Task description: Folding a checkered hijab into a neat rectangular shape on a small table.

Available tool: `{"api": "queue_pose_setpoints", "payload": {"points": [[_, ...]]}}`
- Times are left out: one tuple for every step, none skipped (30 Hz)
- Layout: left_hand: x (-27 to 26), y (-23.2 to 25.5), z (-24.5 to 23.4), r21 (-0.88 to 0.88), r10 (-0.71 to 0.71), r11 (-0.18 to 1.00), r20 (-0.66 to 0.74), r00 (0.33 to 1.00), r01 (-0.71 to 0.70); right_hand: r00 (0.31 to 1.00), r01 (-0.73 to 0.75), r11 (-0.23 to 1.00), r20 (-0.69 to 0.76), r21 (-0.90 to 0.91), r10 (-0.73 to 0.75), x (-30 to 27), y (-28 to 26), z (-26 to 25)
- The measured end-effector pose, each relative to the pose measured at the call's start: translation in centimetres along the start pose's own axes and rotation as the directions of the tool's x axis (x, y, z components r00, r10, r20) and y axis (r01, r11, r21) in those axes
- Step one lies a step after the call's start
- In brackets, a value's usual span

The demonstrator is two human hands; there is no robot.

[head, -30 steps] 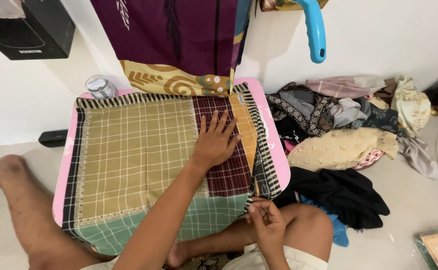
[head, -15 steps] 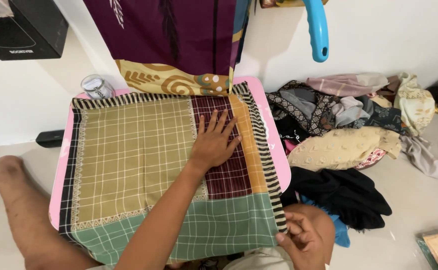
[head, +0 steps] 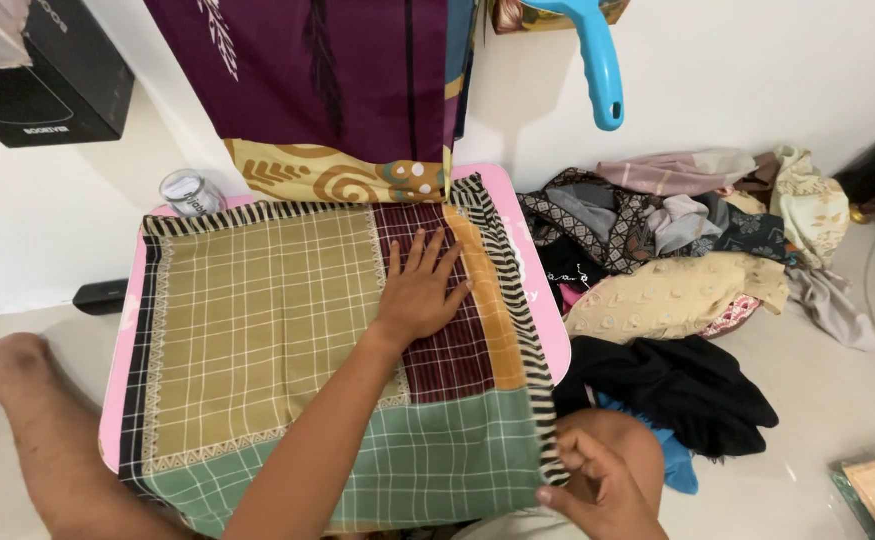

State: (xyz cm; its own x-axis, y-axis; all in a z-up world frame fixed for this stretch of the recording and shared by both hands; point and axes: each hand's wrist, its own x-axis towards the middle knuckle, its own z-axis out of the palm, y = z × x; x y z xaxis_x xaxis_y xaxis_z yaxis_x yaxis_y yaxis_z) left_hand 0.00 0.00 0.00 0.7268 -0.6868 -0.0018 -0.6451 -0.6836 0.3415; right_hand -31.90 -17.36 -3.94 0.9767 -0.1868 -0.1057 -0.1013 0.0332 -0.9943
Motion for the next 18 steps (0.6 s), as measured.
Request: {"api": "queue_pose_setpoints", "payload": {"points": [[0.0,0.1,0.0,-0.003,0.001,1.0,0.007,1.0,-0.001,0.994,-0.105,0.981,-0.057,-0.163,0.097,-0.2,0.9,-0.2],[0.0,0.0,-0.2,-0.001,0.001,1.0,0.009,1.0,-0.001,0.994,-0.105,0.981,-0.058,-0.161,0.097,0.1,0.0,0.5],[0.0,0.0,-0.2,-0.004,0.004,1.0,0.017,1.0,-0.004,0.998,-0.043,0.99,0.041,-0.133,0.049,0.3,-0.9,1.3],[0.1,0.0,-0.2,-0.007,0.007,1.0,0.024,1.0,-0.007,0.991,0.017,0.995,0.137,-0.098,-0.004,0.4,-1.7,2.0],[0.1,0.0,0.0,-0.006,0.012,1.0,0.029,1.0,-0.012,0.991,0.015,0.995,0.131,-0.095,-0.002,0.6,-3.2,3.3],[0.1,0.0,0.1,0.003,0.007,1.0,0.024,1.0,-0.007,0.963,0.236,0.961,0.163,-0.145,-0.213,0.9,-4.6,4.6],[0.2,0.0,0.2,0.013,0.0,1.0,0.017,1.0,-0.001,0.888,0.447,0.875,0.205,-0.187,-0.411,1.2,-6.1,5.9],[0.3,0.1,0.1,0.015,0.004,1.0,0.021,1.0,-0.004,0.889,0.446,0.875,0.2,-0.186,-0.411,1.1,-5.8,6.1],[0.3,0.1,0.0,0.013,-0.001,1.0,0.019,1.0,0.001,0.959,0.255,0.931,0.189,-0.263,-0.209,0.8,-5.4,6.3],[0.2,0.1,0.0,0.01,-0.006,1.0,0.018,1.0,0.006,0.986,0.054,0.941,0.164,-0.335,0.002,0.6,-5.0,6.6],[0.2,0.2,-0.1,0.012,-0.005,1.0,0.018,1.0,0.005,0.986,0.054,0.941,0.164,-0.334,0.001,0.6,-5.5,6.6],[0.2,0.4,-0.3,0.016,-0.01,1.0,0.026,1.0,0.009,0.984,0.051,0.882,0.175,-0.469,0.037,0.6,-5.9,6.8],[0.1,0.5,-0.4,0.019,-0.016,1.0,0.034,0.999,0.015,0.98,0.05,0.803,0.183,-0.594,0.075,0.6,-6.4,6.9],[0.0,0.4,-0.5,0.02,-0.017,1.0,0.036,0.999,0.016,0.98,0.049,0.804,0.184,-0.592,0.075,0.7,-6.3,6.5],[0.0,0.4,-0.4,0.014,-0.011,1.0,0.026,1.0,0.011,0.977,0.112,0.76,0.21,-0.64,0.033,0.8,-6.2,6.1],[0.0,0.4,-0.4,0.007,-0.006,1.0,0.015,1.0,0.006,0.971,0.174,0.709,0.24,-0.684,-0.007,1.0,-6.2,5.8],[0.0,0.6,-0.6,0.006,-0.005,1.0,0.014,1.0,0.005,0.971,0.174,0.708,0.239,-0.685,-0.007,0.8,-6.7,5.5],[-0.1,0.7,-0.8,-0.002,-0.01,1.0,0.028,1.0,0.01,0.965,0.224,0.734,0.25,-0.64,-0.077,0.6,-7.3,5.2]]}}
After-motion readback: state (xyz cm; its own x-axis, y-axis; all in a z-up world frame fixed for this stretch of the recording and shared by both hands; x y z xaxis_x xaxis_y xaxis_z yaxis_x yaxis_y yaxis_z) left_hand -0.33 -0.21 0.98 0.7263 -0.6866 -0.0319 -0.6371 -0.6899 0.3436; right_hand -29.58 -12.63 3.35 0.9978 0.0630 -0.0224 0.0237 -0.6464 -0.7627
